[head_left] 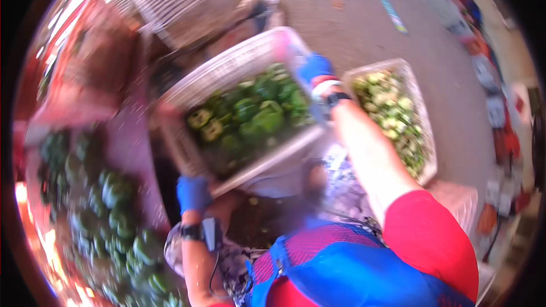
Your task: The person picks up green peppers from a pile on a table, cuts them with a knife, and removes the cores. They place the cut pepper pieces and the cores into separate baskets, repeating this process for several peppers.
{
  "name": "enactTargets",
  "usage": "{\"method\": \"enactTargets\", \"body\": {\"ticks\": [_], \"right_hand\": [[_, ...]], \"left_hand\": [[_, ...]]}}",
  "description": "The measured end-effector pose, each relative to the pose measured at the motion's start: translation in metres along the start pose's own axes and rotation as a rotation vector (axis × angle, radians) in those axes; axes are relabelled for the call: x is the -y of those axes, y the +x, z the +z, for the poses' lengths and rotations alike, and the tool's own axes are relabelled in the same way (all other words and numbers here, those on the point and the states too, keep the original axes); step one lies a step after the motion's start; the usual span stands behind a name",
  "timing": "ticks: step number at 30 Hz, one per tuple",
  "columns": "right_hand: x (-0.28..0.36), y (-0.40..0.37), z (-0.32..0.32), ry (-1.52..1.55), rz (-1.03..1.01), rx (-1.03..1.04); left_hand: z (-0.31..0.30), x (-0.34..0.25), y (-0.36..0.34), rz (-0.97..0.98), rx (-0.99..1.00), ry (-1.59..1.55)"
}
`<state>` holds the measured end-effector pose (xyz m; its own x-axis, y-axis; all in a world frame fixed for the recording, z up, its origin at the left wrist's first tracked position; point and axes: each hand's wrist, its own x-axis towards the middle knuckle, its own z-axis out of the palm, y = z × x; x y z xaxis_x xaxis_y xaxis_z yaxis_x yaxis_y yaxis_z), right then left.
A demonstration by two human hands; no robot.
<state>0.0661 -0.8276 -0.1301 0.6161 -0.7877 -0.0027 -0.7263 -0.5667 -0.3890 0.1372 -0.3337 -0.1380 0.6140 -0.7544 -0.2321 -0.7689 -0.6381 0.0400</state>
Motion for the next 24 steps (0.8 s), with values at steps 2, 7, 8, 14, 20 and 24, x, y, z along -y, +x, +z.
{"method": "enactTargets", "body": {"ticks": [2,7,8,14,20,24], "right_hand": [[-0.007,0.002,0.007,-0.033,0.015,-0.017],[-0.032,-0.003,-0.069,0.519,0.211,0.452],[-0.042,-0.02,-0.096,0.671,0.163,0.408],[-0.189,-0.134,-0.19,0.23,0.367,0.309],[-0.228,-0.269,-0.197,0.205,0.569,0.226],[-0.288,-0.308,-0.115,0.31,0.426,0.085]], "left_hand": [[0.007,0.008,0.013,0.028,0.188,0.195],[0.023,0.035,0.026,0.199,0.129,0.157],[0.02,0.034,0.029,0.18,0.151,0.137],[0.014,0.037,0.04,0.232,0.245,0.256],[-0.077,-0.016,0.034,-0.576,-0.258,-1.105],[-0.153,0.001,-0.003,-0.513,-0.45,-1.375]]}}
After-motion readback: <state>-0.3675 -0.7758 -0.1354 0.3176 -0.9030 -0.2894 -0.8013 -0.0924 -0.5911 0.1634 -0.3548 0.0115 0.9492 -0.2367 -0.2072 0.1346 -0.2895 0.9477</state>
